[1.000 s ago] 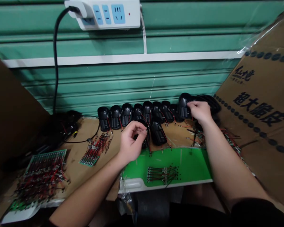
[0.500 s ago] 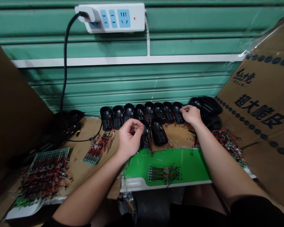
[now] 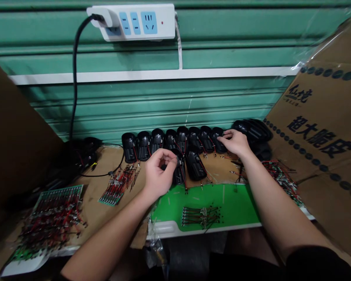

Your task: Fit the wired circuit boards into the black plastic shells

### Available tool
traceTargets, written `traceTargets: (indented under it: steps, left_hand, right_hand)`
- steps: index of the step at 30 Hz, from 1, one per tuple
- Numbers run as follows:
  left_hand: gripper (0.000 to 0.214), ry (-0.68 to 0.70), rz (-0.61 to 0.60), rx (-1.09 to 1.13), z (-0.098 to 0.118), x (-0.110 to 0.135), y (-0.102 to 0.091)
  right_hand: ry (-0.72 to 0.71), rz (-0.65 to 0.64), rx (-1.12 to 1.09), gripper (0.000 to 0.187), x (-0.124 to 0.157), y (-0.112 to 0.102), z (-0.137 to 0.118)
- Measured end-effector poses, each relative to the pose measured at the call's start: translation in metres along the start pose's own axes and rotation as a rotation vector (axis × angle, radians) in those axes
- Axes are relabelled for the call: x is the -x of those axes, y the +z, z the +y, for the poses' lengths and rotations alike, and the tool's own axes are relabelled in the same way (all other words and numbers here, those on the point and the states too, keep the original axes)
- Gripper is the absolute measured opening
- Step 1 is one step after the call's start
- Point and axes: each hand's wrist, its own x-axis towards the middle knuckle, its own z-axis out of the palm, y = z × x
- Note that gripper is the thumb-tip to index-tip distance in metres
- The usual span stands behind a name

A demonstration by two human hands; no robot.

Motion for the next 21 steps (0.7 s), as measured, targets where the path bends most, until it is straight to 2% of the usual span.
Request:
traceTargets:
  steps: [4, 7, 12, 16, 19, 21]
  left_hand:
    - [0.013, 0.048, -0.007, -0.027, 0.002, 0.002, 0.0]
    - [0.012, 0.105, -0.019, -0.068, 0.003, 0.005, -0.001]
    - [0.009, 0.219, -0.054, -0.154, 0.006, 0.011, -0.001]
    - [0.004, 0.443, -0.072, -0.243, 0.014, 0.011, 0.001]
    - [0.008, 0.68, -0.064, -0.282, 0.036, 0.024, -0.011]
    - [0.014, 0.754, 0.019, -0.267, 0.06, 0.05, -0.028]
  right_hand:
    - [-0.029, -0.104, -0.067, 0.075, 0.002, -0.003, 0.006]
    - [-0.078, -0.157, -0.041, 0.086, 0.005, -0.004, 0.007]
    - [-0.158, -0.067, 0.073, 0.065, 0.008, 0.0, 0.003]
    - [-0.16, -0.034, 0.145, 0.058, 0.01, 0.008, 0.001]
    - [-0.204, -0.005, 0.145, 0.053, 0.011, 0.011, 0.0]
    - [-0.242, 0.042, 0.11, 0.048, 0.014, 0.004, -0.004]
